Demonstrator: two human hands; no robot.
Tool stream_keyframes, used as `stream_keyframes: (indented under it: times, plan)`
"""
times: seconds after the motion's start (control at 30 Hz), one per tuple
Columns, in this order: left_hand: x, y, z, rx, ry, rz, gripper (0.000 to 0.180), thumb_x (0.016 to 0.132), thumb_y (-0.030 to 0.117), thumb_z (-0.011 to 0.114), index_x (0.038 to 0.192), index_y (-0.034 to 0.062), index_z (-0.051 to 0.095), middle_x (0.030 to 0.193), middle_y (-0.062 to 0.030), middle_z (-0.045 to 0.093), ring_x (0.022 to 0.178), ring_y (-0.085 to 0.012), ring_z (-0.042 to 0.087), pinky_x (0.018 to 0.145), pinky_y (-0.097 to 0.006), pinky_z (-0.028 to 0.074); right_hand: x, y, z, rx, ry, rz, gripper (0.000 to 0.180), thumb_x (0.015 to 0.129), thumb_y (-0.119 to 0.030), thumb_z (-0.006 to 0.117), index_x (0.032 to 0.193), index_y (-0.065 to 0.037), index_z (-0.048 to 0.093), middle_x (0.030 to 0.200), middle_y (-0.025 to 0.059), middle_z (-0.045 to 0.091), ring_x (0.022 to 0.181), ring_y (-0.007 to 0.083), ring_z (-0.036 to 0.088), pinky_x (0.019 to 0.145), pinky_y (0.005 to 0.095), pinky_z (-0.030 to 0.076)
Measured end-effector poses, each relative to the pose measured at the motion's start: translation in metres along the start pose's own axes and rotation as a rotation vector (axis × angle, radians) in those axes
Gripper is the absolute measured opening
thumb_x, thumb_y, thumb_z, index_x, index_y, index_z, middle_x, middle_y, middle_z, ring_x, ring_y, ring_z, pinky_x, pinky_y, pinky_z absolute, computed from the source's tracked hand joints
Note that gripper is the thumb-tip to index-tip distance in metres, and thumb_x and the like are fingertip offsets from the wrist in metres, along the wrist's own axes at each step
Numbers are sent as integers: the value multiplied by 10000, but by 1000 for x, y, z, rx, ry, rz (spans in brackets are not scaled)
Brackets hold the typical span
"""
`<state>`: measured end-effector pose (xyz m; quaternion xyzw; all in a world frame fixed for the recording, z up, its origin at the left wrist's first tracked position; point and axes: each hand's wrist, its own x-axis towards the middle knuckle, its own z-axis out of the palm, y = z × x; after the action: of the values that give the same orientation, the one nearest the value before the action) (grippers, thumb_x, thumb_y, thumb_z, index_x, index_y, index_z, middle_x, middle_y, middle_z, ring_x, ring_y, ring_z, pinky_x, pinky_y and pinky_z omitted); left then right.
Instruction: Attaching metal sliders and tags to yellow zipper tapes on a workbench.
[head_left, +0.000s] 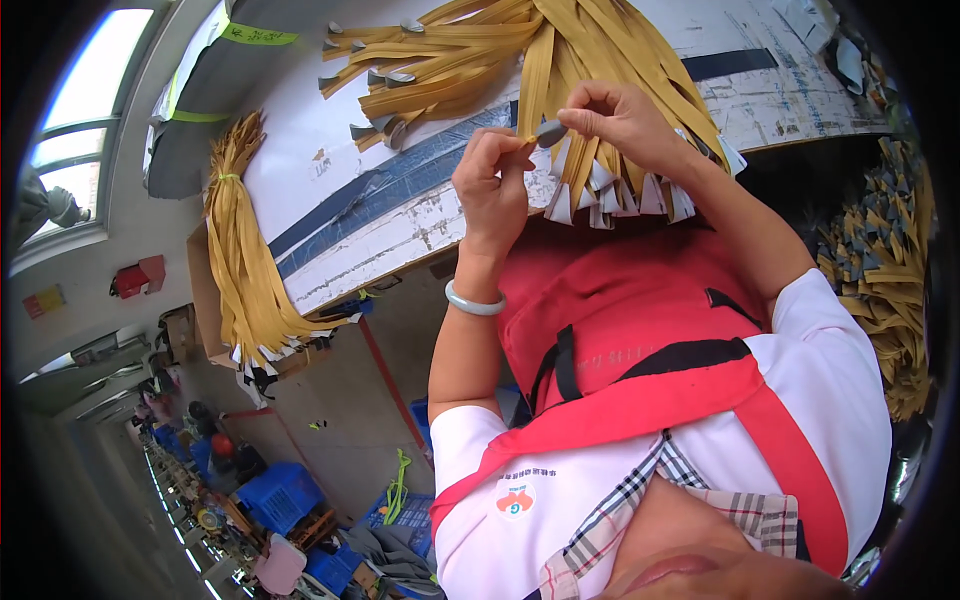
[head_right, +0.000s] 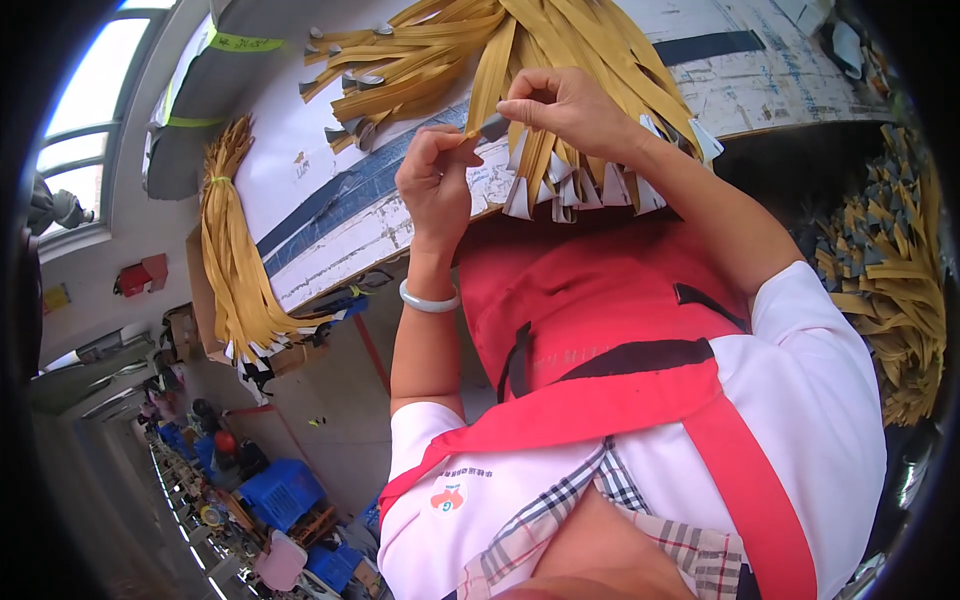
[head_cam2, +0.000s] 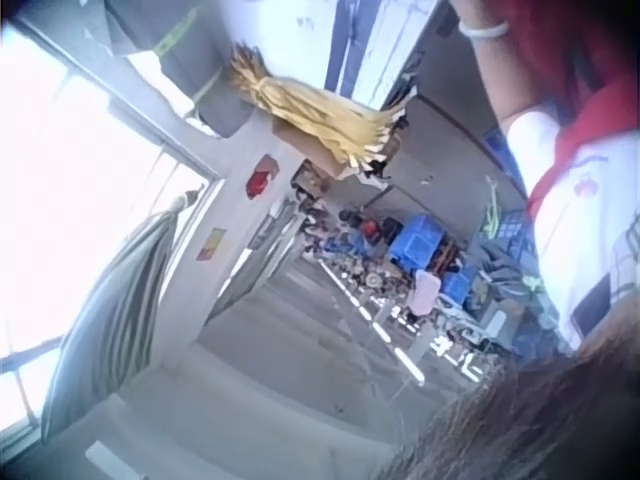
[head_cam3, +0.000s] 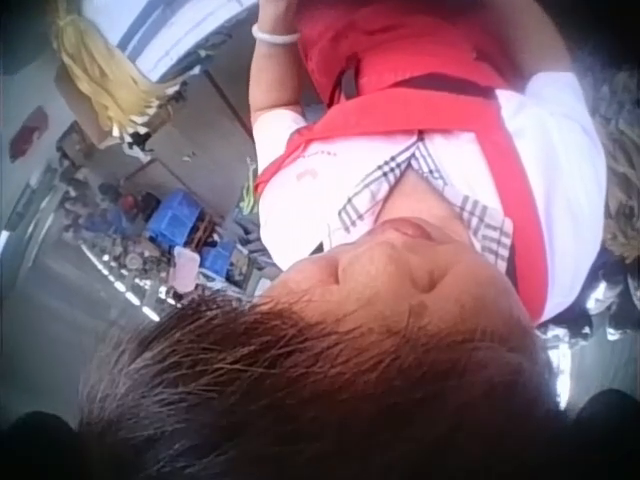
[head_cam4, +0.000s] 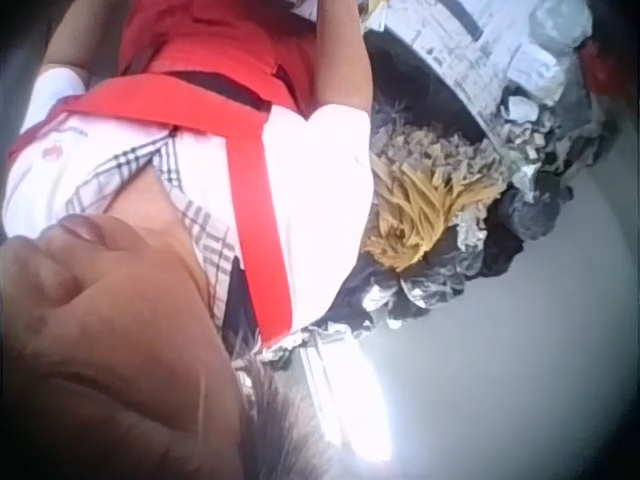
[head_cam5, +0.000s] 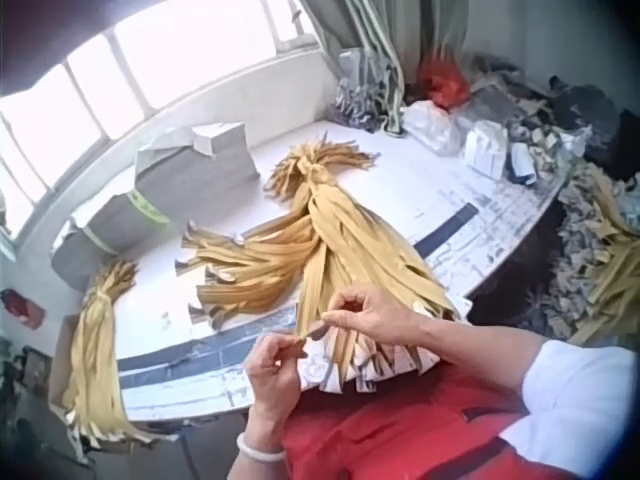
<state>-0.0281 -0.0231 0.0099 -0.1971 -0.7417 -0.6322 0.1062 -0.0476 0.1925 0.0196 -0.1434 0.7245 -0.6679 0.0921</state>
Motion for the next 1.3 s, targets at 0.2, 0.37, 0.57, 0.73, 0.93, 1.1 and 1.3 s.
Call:
stream_keyframes:
  times: [0.2,0.37,0.57,0.73,0.93,1.1,1.3]
  plan:
    - [12,-10,-67,145,407,-91,219,880,-50,667,1083,18,626,1078,-92,602,887,-160,627,711,-274,554,-1,0,-39,-18,180,-68,227,1006,-263,608,929,-51,625,776,-39,556,718,44,530,674,215,450]
    - [-53,8,-14,605,-472,212,399,809,-38,606,1167,126,670,1260,-162,536,1043,-305,607,870,-396,515,-26,10,3,-175,-83,60,241,976,-241,646,913,-9,632,741,-8,588,705,64,535,650,244,455]
    - [-49,-22,-11,628,-559,269,335,746,-51,697,1053,85,689,1185,-144,573,1032,-327,605,861,-388,526,-21,15,15,-133,-100,4,218,967,-215,648,934,0,638,736,14,607,700,88,544,650,259,467]
    - [-30,2,-12,197,-463,-3,108,792,-16,701,877,37,664,1081,-117,585,979,-244,618,839,-333,516,-36,6,9,-137,-205,29,125,953,-121,652,949,2,626,889,24,592,840,99,557,757,249,462]
    - [-19,8,-12,-643,-250,-407,68,883,-20,686,903,3,625,1021,-29,592,964,-121,575,852,-285,497,-38,-7,18,-160,-287,-235,196,940,-184,679,973,3,628,923,47,580,846,134,578,754,271,477]
    - [-21,-4,-5,-808,-283,-448,76,903,24,679,933,27,610,1021,-40,595,948,-128,578,869,-273,478,-35,-15,18,205,-193,15,167,938,-128,686,1030,-18,600,935,12,585,856,75,575,762,226,481]
    - [-29,-8,6,-943,-284,-509,81,902,34,685,945,22,617,1033,-40,602,954,-133,580,872,-277,482,-31,-20,11,-111,-317,-183,159,895,-96,724,989,-15,625,973,12,580,869,85,577,770,248,482]
